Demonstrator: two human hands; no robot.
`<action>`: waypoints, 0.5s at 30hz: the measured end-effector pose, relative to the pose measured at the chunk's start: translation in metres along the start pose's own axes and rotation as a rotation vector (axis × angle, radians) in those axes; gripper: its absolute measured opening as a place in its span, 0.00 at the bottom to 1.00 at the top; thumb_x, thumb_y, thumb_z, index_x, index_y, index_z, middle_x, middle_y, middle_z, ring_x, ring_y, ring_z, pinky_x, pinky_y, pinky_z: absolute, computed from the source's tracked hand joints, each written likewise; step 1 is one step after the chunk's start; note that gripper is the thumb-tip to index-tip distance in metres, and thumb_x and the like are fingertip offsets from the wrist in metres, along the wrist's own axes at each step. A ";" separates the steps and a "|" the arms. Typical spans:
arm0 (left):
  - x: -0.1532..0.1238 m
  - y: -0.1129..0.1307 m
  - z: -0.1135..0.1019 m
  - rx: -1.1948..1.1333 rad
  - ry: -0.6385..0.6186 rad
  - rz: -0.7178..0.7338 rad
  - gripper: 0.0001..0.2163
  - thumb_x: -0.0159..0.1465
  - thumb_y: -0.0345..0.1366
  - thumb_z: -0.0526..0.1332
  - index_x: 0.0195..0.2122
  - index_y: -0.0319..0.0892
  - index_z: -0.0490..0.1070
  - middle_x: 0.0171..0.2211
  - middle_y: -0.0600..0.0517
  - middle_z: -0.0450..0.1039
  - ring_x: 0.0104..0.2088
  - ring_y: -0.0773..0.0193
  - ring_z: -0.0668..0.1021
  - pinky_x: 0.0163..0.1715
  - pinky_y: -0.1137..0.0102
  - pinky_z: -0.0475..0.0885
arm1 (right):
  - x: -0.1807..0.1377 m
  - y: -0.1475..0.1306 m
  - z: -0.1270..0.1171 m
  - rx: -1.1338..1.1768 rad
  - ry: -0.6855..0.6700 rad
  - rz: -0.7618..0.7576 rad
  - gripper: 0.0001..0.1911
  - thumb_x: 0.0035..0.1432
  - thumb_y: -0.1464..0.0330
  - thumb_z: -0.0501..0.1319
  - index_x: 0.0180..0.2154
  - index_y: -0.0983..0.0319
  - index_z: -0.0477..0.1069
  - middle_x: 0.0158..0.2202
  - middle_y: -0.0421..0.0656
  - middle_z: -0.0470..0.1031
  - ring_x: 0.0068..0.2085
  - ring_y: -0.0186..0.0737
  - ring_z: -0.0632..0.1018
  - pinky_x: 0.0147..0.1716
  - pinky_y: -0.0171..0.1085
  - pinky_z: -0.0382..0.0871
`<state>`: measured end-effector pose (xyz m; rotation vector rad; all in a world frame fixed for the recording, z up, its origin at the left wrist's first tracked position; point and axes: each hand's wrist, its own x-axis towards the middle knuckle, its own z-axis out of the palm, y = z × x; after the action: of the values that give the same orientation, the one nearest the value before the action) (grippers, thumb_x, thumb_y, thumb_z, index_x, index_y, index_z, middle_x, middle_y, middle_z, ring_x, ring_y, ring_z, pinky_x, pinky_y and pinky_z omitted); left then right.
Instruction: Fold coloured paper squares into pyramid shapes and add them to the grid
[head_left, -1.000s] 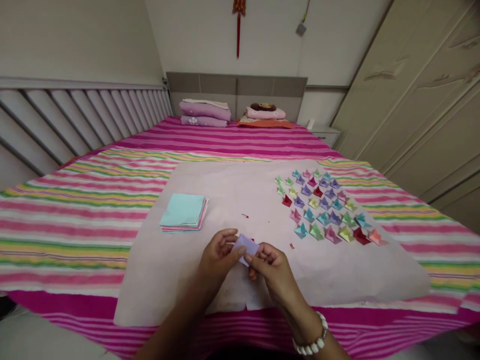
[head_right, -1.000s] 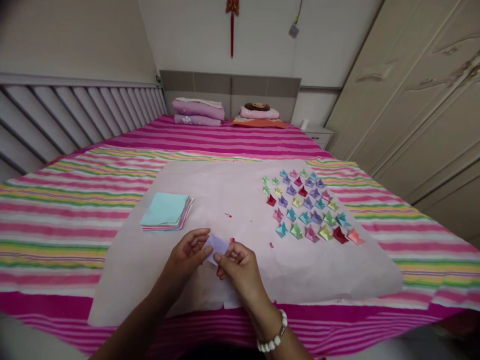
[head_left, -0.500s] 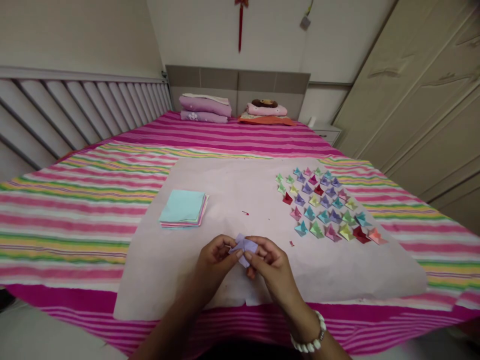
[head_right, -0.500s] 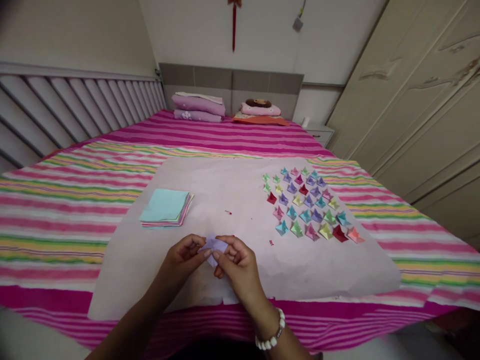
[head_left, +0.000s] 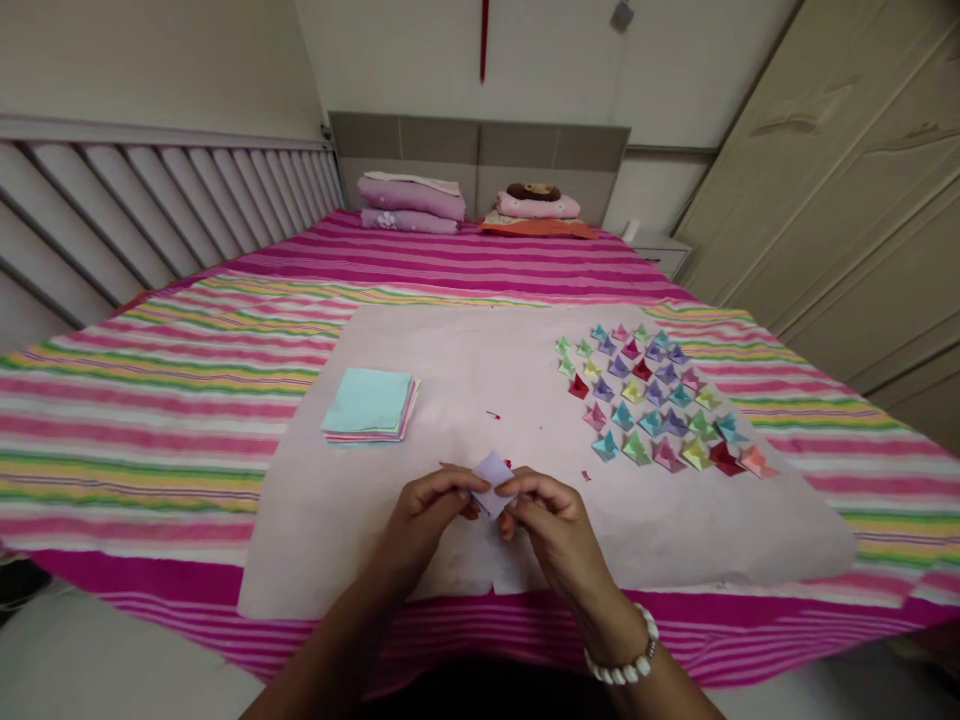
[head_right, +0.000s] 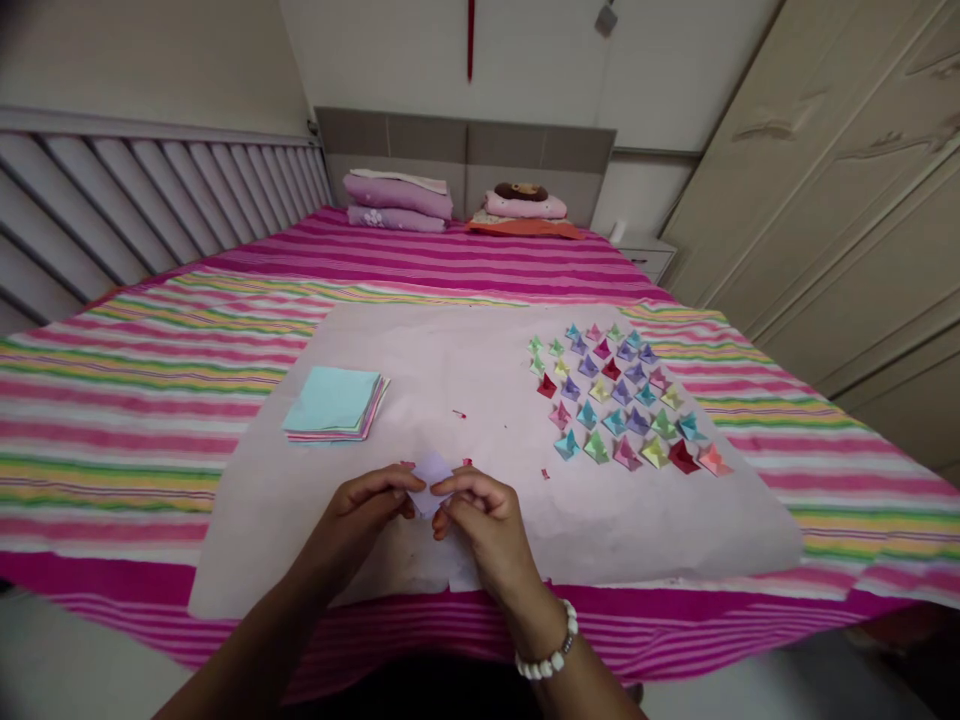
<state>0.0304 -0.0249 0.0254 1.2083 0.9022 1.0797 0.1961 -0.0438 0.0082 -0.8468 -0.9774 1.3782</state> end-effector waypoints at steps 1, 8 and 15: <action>0.000 0.000 0.000 -0.012 0.001 -0.010 0.07 0.58 0.34 0.61 0.32 0.41 0.79 0.31 0.51 0.75 0.29 0.67 0.74 0.34 0.70 0.71 | -0.001 -0.001 0.000 -0.008 -0.014 0.000 0.04 0.52 0.69 0.64 0.32 0.59 0.78 0.25 0.39 0.74 0.23 0.34 0.74 0.25 0.35 0.69; 0.000 0.003 0.011 0.039 0.119 0.026 0.05 0.50 0.34 0.69 0.28 0.40 0.77 0.27 0.52 0.74 0.29 0.67 0.73 0.30 0.72 0.69 | -0.001 -0.008 0.006 -0.155 0.004 -0.041 0.05 0.49 0.66 0.69 0.31 0.60 0.78 0.31 0.40 0.74 0.24 0.31 0.71 0.23 0.33 0.66; -0.005 0.009 0.002 0.297 0.031 0.086 0.10 0.54 0.35 0.67 0.38 0.44 0.79 0.36 0.49 0.76 0.32 0.65 0.75 0.33 0.71 0.70 | 0.000 -0.008 0.003 -0.230 0.070 -0.011 0.11 0.45 0.67 0.71 0.35 0.59 0.78 0.23 0.37 0.72 0.23 0.32 0.68 0.23 0.33 0.63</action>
<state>0.0293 -0.0299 0.0342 1.4896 1.0696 1.0604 0.1963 -0.0446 0.0166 -1.0527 -1.0974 1.2337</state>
